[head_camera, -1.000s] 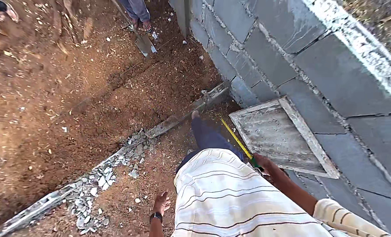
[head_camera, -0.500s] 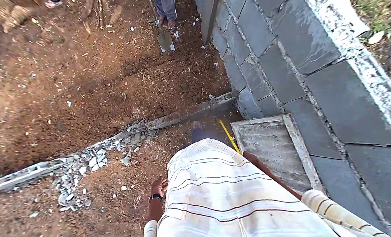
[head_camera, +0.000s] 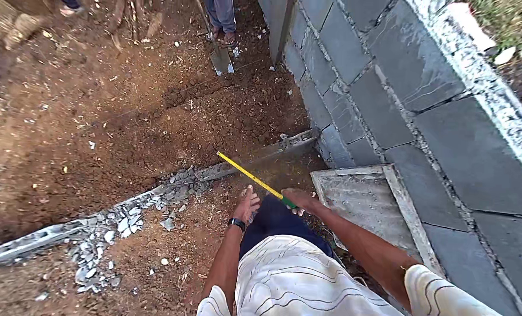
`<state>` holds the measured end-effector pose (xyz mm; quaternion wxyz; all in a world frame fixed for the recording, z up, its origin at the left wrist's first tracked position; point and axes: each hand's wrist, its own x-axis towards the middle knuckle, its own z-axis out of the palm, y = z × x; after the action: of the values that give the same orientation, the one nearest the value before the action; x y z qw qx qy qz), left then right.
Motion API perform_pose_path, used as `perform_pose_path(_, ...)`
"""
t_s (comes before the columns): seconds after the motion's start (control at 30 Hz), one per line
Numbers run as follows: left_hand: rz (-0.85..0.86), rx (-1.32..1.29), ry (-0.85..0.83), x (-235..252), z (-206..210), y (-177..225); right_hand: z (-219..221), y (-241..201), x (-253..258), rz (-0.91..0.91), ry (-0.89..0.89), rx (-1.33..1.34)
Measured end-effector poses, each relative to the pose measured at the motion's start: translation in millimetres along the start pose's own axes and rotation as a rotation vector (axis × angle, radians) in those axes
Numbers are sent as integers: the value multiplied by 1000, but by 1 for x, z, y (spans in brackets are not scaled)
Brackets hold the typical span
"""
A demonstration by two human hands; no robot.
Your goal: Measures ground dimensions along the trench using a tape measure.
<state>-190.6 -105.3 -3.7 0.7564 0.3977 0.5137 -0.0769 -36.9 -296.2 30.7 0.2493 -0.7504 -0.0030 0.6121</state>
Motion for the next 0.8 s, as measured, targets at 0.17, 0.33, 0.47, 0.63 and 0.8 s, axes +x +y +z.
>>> perform_pose_path(0.17,-24,-428,125,19,23,-20,55,-10,8,-93,-108,-44)
perform_pose_path(0.33,-17,-639,134,31,42,-46,59,-44,27,-103,-127,-223)
perform_pose_path(0.47,-54,-837,123,40,28,-52,-6,-104,62,-60,-198,-446)
perform_pose_path(0.63,-83,-739,143,40,16,-48,-114,-202,121,-308,129,-421)
perform_pose_path(0.8,-80,-847,125,49,46,-30,-80,-187,97,-192,-183,-641)
